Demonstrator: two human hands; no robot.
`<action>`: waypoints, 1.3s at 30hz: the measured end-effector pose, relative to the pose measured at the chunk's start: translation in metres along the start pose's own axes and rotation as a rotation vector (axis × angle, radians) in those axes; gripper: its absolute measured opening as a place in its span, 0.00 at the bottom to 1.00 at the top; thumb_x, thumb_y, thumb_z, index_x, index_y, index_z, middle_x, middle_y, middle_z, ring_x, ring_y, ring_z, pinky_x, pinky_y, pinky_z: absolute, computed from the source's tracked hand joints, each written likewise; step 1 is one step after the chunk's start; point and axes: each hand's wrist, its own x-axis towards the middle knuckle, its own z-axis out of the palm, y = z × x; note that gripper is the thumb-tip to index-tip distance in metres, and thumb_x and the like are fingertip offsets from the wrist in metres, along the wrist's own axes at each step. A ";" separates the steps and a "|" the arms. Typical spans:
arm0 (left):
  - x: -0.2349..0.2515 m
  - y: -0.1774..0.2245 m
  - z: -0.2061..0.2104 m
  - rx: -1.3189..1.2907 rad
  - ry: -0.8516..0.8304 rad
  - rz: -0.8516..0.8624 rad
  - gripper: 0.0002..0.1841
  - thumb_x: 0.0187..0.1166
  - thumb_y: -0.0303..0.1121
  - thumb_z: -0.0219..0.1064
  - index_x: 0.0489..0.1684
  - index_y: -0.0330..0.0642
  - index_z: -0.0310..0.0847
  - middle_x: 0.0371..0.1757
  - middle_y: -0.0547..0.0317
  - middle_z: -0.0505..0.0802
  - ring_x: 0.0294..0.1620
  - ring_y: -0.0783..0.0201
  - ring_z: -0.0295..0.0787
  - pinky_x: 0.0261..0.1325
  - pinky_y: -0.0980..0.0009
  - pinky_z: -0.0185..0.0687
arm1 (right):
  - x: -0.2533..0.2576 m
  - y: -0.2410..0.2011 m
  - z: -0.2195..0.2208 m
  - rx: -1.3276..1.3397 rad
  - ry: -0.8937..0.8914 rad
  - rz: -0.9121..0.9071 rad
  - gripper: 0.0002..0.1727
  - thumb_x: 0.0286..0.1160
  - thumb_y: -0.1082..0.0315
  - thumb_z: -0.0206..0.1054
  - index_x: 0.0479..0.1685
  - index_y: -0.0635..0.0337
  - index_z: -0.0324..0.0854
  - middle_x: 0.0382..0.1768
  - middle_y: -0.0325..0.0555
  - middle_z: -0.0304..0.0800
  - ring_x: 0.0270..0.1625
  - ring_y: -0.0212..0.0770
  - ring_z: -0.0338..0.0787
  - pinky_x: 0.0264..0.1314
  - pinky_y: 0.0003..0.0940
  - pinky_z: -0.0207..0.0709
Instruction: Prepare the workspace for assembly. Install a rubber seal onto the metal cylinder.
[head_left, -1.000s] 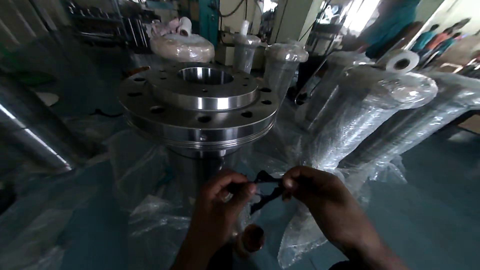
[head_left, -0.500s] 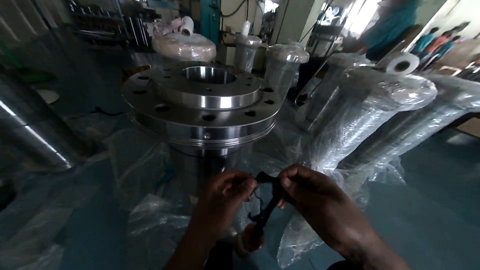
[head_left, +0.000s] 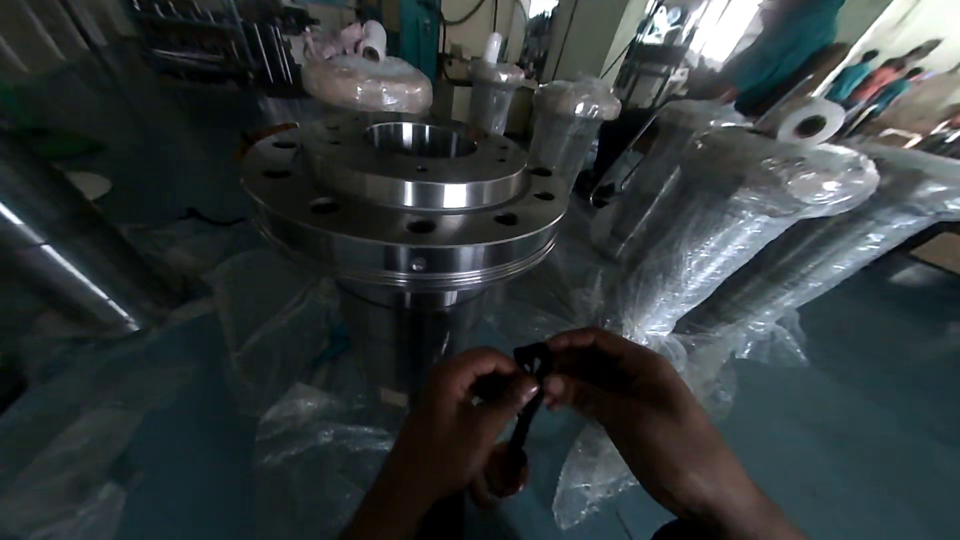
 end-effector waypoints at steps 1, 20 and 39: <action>0.000 0.000 0.000 0.006 0.002 -0.007 0.06 0.80 0.34 0.69 0.36 0.45 0.90 0.33 0.66 0.92 0.35 0.75 0.88 0.42 0.79 0.86 | -0.001 0.000 0.001 -0.017 0.012 0.002 0.15 0.66 0.73 0.76 0.52 0.54 0.87 0.37 0.44 0.93 0.37 0.37 0.93 0.42 0.28 0.89; 0.005 0.009 -0.021 -0.386 0.147 0.054 0.06 0.81 0.30 0.67 0.37 0.48 0.90 0.32 0.63 0.91 0.30 0.72 0.88 0.38 0.77 0.88 | -0.003 -0.010 -0.026 0.360 -0.026 0.111 0.13 0.71 0.75 0.68 0.49 0.48 0.87 0.41 0.46 0.89 0.37 0.34 0.91 0.43 0.30 0.89; 0.000 -0.002 0.002 0.123 0.004 0.211 0.05 0.79 0.38 0.71 0.38 0.49 0.90 0.35 0.71 0.91 0.34 0.77 0.88 0.38 0.82 0.86 | -0.006 0.002 -0.022 -0.108 -0.014 -0.120 0.22 0.68 0.73 0.75 0.64 0.47 0.88 0.43 0.40 0.92 0.40 0.33 0.91 0.44 0.26 0.89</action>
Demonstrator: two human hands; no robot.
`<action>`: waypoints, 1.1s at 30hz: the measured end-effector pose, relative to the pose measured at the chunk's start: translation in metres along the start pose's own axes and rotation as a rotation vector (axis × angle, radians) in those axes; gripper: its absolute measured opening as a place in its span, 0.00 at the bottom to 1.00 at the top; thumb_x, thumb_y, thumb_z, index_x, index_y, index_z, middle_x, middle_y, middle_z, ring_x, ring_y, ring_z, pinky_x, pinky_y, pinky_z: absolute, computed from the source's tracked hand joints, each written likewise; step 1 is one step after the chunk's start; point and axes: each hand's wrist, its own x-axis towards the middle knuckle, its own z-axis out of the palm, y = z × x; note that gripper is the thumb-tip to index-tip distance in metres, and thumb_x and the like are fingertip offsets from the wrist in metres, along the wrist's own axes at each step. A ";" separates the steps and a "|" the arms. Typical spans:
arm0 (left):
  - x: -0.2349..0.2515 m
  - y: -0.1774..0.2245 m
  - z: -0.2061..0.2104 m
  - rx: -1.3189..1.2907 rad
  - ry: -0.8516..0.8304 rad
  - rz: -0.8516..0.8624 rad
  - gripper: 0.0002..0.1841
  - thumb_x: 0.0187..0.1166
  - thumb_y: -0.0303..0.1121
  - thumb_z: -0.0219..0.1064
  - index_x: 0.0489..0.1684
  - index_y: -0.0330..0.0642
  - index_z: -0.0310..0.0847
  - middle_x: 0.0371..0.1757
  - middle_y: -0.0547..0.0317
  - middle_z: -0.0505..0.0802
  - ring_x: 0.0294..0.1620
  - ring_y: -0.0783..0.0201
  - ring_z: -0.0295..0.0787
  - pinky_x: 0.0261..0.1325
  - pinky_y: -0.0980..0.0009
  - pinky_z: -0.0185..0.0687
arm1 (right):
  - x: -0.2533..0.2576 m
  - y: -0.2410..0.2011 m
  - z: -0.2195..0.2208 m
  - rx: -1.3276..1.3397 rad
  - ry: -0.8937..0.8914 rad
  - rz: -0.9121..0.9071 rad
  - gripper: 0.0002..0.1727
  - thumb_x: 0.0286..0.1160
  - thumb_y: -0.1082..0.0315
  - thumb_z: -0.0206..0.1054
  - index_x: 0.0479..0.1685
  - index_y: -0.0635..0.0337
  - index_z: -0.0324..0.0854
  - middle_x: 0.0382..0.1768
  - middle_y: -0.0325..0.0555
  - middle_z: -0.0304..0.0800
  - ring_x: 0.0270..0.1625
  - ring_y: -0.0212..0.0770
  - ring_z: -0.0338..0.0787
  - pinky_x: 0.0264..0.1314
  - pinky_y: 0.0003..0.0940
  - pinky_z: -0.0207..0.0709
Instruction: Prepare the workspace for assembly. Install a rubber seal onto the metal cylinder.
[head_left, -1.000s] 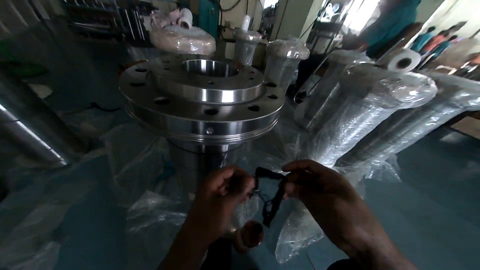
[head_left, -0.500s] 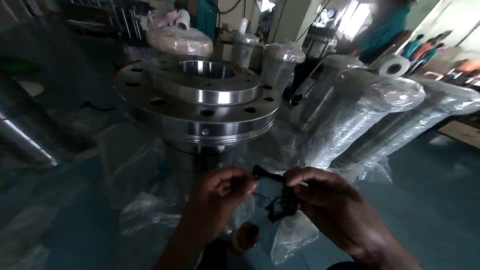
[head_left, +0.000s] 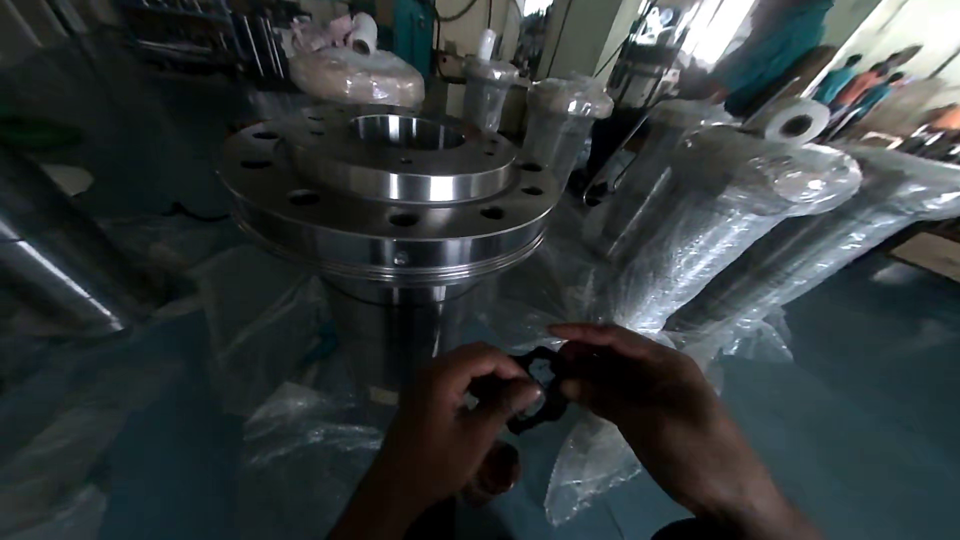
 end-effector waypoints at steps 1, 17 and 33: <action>0.001 0.001 -0.004 -0.004 0.001 -0.015 0.06 0.80 0.38 0.70 0.38 0.50 0.89 0.34 0.71 0.91 0.34 0.78 0.87 0.37 0.82 0.85 | 0.001 0.000 -0.001 -0.003 0.010 0.002 0.24 0.67 0.73 0.75 0.65 0.46 0.87 0.41 0.39 0.92 0.39 0.33 0.91 0.43 0.26 0.88; 0.005 0.006 -0.052 -0.322 0.252 -0.096 0.06 0.82 0.34 0.66 0.40 0.54 0.90 0.34 0.70 0.90 0.32 0.76 0.86 0.38 0.81 0.86 | 0.006 -0.001 -0.016 0.021 0.007 -0.013 0.26 0.65 0.75 0.74 0.66 0.46 0.86 0.40 0.41 0.92 0.38 0.34 0.91 0.42 0.26 0.89; 0.003 0.002 0.004 -0.235 -0.124 -0.114 0.12 0.78 0.39 0.73 0.51 0.44 0.88 0.45 0.63 0.94 0.48 0.69 0.92 0.54 0.71 0.91 | 0.005 0.001 -0.002 0.096 -0.056 0.006 0.22 0.69 0.75 0.73 0.63 0.48 0.86 0.47 0.44 0.92 0.46 0.38 0.93 0.50 0.31 0.90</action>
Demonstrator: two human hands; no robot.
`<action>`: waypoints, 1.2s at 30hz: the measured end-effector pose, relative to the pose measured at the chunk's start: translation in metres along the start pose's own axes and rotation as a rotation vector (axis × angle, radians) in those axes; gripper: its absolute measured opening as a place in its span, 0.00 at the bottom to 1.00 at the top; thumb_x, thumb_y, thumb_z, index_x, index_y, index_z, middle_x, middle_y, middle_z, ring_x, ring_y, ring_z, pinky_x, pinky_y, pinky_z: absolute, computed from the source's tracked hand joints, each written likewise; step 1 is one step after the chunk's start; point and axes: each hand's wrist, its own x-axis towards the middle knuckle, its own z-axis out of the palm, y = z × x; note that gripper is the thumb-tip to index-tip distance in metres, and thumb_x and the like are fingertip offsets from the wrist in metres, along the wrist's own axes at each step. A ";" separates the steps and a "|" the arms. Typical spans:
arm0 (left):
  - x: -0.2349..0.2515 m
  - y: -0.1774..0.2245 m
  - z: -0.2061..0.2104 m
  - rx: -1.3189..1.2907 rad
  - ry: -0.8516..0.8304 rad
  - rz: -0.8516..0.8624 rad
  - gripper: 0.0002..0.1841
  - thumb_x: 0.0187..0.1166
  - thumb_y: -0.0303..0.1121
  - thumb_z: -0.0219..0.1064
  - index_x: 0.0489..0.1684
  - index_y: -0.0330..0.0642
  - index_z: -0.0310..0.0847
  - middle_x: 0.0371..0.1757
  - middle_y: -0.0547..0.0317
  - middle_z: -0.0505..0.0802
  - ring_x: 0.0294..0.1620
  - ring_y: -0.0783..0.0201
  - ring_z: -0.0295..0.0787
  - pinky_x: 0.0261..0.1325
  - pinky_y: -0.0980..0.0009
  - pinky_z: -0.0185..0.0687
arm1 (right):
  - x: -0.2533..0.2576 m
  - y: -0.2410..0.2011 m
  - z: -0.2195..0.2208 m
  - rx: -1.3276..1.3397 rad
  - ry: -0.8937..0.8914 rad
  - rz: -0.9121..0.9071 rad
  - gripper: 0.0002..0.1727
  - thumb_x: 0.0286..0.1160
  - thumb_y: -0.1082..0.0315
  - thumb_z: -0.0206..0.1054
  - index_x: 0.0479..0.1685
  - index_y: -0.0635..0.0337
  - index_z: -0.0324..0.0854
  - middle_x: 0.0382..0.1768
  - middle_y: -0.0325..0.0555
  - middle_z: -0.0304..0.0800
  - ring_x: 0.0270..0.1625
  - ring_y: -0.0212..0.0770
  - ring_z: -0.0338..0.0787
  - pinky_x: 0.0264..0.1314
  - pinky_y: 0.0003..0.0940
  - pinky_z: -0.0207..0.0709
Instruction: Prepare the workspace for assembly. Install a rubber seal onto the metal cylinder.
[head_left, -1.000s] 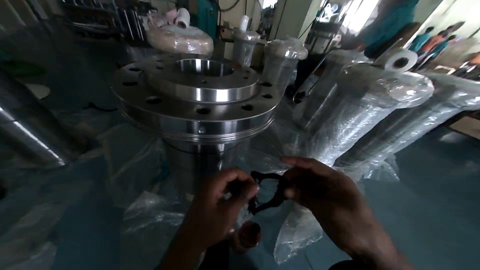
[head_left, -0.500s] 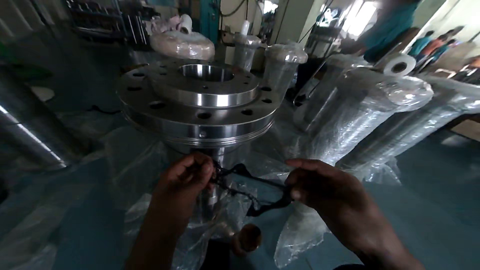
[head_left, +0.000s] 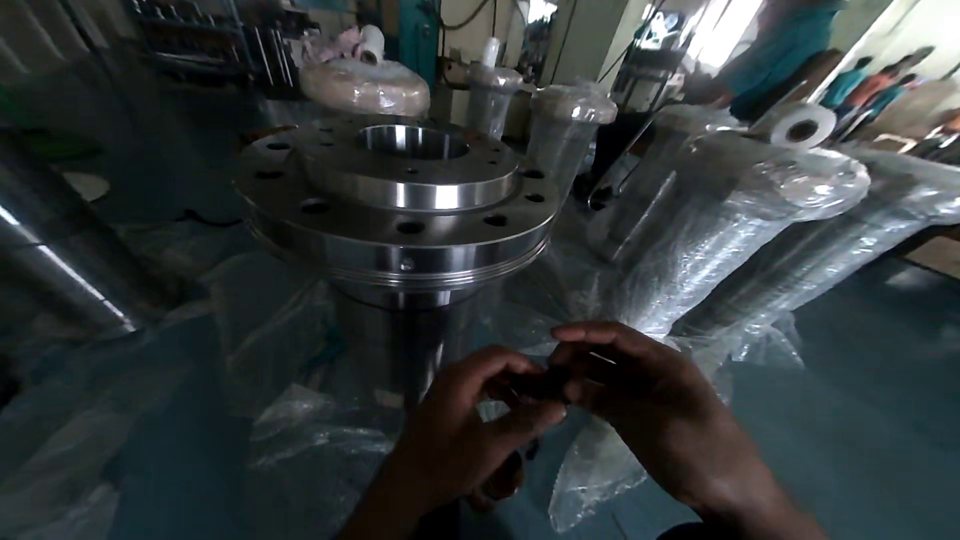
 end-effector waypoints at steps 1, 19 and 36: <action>0.000 -0.001 0.003 0.003 0.018 0.011 0.11 0.78 0.39 0.73 0.49 0.43 0.88 0.44 0.64 0.94 0.46 0.70 0.92 0.53 0.72 0.91 | 0.000 0.000 0.001 -0.038 -0.004 -0.017 0.22 0.68 0.75 0.73 0.63 0.48 0.86 0.47 0.44 0.93 0.45 0.38 0.93 0.49 0.31 0.91; -0.002 0.004 -0.024 0.251 0.224 0.049 0.06 0.85 0.37 0.61 0.40 0.50 0.83 0.31 0.72 0.86 0.29 0.80 0.82 0.33 0.85 0.80 | 0.001 -0.005 -0.007 0.002 0.083 -0.009 0.20 0.66 0.70 0.77 0.59 0.46 0.87 0.44 0.40 0.92 0.41 0.32 0.92 0.42 0.26 0.90; 0.000 0.002 -0.010 0.036 0.166 0.026 0.05 0.80 0.30 0.68 0.46 0.45 0.90 0.38 0.64 0.95 0.38 0.69 0.93 0.45 0.74 0.92 | 0.000 -0.005 0.002 0.278 0.080 0.112 0.15 0.66 0.74 0.74 0.52 0.49 0.90 0.46 0.46 0.92 0.40 0.34 0.92 0.47 0.30 0.90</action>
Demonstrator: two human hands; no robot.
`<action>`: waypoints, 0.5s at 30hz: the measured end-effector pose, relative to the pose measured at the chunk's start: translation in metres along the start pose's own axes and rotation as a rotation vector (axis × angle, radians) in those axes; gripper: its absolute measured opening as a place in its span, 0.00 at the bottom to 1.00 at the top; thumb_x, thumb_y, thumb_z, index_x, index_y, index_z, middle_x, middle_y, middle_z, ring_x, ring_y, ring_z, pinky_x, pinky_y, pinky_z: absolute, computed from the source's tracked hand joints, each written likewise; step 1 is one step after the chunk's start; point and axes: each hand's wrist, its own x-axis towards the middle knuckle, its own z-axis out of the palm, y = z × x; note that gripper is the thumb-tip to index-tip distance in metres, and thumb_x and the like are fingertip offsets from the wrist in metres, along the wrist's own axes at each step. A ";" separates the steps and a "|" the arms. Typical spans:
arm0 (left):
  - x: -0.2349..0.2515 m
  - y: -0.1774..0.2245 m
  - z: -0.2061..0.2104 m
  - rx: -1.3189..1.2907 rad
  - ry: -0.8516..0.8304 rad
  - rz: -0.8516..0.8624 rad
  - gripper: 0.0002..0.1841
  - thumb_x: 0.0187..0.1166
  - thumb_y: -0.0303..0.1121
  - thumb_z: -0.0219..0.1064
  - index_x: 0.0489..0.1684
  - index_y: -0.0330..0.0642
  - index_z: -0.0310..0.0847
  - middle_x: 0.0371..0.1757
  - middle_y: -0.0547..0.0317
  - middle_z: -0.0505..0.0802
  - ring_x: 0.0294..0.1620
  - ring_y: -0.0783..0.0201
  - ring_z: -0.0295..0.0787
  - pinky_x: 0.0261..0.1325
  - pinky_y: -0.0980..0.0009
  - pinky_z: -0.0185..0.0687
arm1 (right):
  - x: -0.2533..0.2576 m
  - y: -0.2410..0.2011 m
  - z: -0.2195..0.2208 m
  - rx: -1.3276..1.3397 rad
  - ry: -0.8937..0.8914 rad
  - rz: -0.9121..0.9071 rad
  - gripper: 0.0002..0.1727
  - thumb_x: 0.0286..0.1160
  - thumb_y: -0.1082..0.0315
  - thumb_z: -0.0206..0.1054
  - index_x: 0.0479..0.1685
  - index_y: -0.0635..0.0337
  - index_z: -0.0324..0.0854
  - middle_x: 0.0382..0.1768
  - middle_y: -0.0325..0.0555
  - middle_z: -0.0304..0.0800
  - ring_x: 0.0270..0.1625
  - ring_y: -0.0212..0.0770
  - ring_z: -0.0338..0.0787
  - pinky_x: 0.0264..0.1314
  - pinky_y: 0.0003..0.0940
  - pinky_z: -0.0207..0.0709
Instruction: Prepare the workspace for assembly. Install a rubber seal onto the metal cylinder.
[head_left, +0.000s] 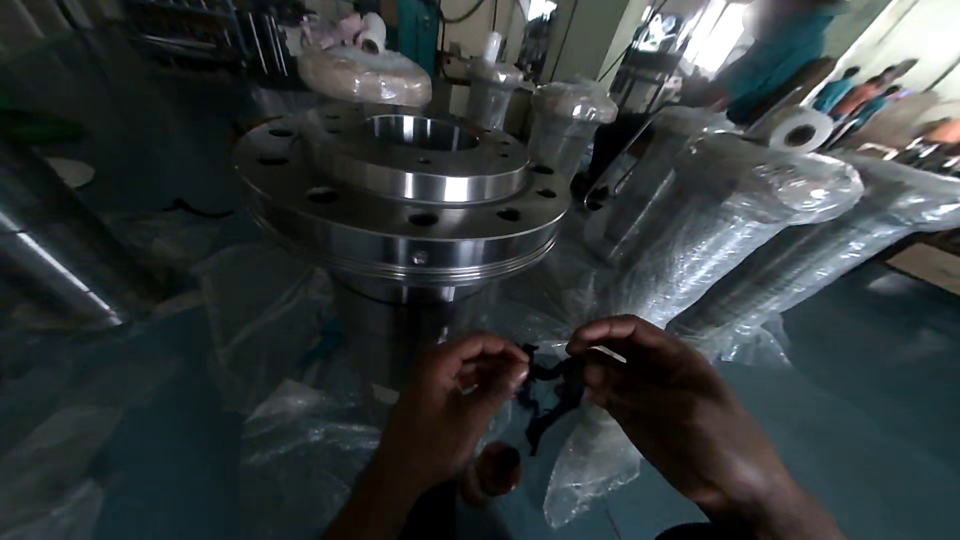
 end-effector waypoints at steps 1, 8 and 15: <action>0.000 0.000 0.001 -0.010 -0.036 -0.015 0.06 0.81 0.32 0.68 0.47 0.45 0.90 0.40 0.64 0.95 0.40 0.69 0.93 0.47 0.73 0.92 | 0.000 0.000 0.001 -0.001 0.001 -0.001 0.15 0.66 0.74 0.74 0.52 0.49 0.90 0.46 0.46 0.92 0.39 0.33 0.92 0.46 0.29 0.90; -0.004 0.002 0.007 -0.026 -0.252 -0.071 0.07 0.78 0.36 0.73 0.42 0.43 0.89 0.35 0.69 0.92 0.37 0.80 0.88 0.43 0.82 0.87 | -0.003 0.000 0.003 -0.200 0.047 -0.051 0.16 0.66 0.75 0.73 0.53 0.48 0.89 0.46 0.43 0.93 0.43 0.33 0.92 0.48 0.27 0.88; -0.003 0.000 0.010 -0.036 -0.106 -0.042 0.04 0.81 0.32 0.69 0.41 0.43 0.88 0.35 0.64 0.93 0.36 0.73 0.90 0.42 0.78 0.89 | -0.006 0.000 0.007 -0.294 0.170 -0.006 0.16 0.72 0.73 0.70 0.58 0.55 0.81 0.42 0.44 0.91 0.40 0.39 0.93 0.47 0.34 0.91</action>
